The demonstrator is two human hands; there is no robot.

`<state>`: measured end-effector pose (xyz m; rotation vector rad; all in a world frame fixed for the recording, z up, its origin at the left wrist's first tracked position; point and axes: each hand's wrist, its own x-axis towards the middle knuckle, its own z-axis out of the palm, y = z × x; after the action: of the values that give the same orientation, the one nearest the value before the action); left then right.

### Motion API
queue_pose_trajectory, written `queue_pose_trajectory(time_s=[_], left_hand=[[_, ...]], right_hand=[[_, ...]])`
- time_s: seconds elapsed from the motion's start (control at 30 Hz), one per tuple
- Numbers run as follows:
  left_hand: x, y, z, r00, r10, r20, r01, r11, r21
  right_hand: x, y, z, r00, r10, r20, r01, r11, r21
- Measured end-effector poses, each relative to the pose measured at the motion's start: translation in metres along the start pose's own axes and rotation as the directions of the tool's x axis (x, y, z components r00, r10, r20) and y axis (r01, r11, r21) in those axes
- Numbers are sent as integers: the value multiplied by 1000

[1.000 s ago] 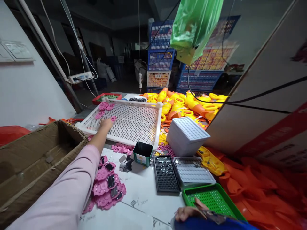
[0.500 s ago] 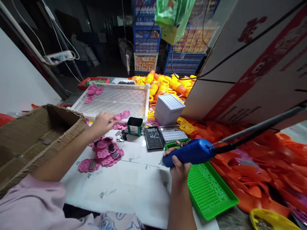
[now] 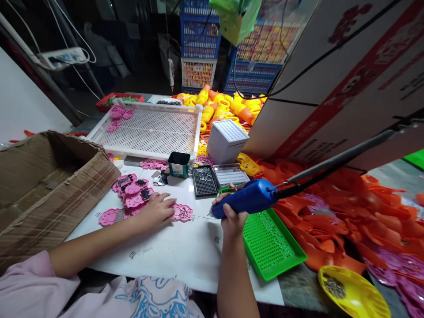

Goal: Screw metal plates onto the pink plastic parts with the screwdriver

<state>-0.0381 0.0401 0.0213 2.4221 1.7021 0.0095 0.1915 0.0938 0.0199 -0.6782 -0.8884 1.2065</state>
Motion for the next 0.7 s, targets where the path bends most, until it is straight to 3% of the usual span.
queue_pose_trajectory(time_s=[0.1, 0.23, 0.33, 0.47, 0.7], left_hand=[[18, -17, -16, 993, -117, -8, 118, 992, 43], [53, -47, -27, 939, -342, -40, 344, 934, 99], [68, -62, -25, 932, -362, 4, 360, 929, 87], [69, -70, -22, 932, -361, 35, 361, 933, -6], [60, -78, -40, 898, -440, -18, 400, 830, -388]], right_hand=[[0, 1, 0, 1000, 14, -5, -14, 1000, -2], [2, 3, -3, 999, 29, -18, -29, 999, -16], [3, 4, -4, 999, 33, -19, -34, 999, -25], [4, 3, -4, 999, 28, -14, -29, 999, -20], [4, 2, -3, 1000, -3, -12, 3, 1000, -2]])
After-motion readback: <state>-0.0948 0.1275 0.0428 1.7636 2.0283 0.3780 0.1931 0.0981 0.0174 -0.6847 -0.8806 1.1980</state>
